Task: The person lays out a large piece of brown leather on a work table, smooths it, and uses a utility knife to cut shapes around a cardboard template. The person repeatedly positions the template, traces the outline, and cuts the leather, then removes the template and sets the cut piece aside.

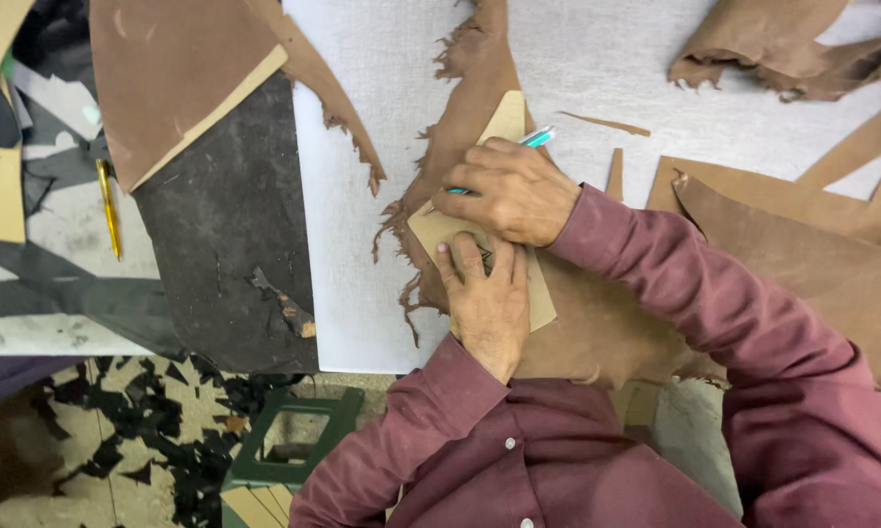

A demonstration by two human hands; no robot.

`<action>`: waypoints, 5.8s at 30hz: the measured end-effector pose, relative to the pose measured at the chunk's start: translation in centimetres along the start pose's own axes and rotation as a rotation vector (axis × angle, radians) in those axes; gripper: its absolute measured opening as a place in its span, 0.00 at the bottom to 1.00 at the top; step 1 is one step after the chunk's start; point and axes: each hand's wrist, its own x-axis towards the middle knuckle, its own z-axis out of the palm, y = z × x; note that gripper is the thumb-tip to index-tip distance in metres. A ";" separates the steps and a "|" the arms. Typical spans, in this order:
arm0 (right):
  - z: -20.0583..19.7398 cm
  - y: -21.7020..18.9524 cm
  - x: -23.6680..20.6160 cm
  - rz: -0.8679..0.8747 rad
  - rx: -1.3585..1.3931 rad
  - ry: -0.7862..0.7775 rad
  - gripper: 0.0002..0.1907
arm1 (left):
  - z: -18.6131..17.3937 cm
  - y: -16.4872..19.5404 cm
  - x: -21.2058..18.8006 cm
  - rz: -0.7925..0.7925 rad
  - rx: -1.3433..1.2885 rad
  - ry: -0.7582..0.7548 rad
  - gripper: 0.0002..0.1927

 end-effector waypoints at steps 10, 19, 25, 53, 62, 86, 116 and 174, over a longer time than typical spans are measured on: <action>2.2 -0.1 2.9 -0.112 0.050 -0.097 0.14 | 0.5 0.2 -0.4 -0.012 -0.091 -0.094 0.24; 0.5 2.9 1.4 -0.185 -0.158 -0.233 0.09 | 0.3 0.0 -0.5 -0.050 -0.057 -0.064 0.30; -3.1 9.5 0.4 -0.301 -0.407 -0.400 0.08 | 0.4 -0.1 -0.6 -0.033 -0.116 -0.008 0.31; -5.4 4.4 -4.3 0.357 -0.361 -0.012 0.16 | -0.2 -0.2 0.5 -0.014 -0.017 -0.035 0.35; -8.0 -8.9 -12.7 0.976 -0.030 0.412 0.08 | -1.0 -2.9 1.7 -0.057 -0.318 0.056 0.45; 2.7 -23.5 -6.3 1.316 -0.078 0.308 0.38 | 1.6 -9.6 2.1 0.084 -0.607 0.218 0.47; -3.1 -19.6 -17.9 1.258 -0.524 0.674 0.20 | -0.2 -10.6 7.5 0.152 -0.448 0.238 0.34; -10.0 -20.3 -2.2 0.729 0.630 0.392 0.13 | 3.5 -20.0 -4.2 -0.279 -1.839 0.271 0.35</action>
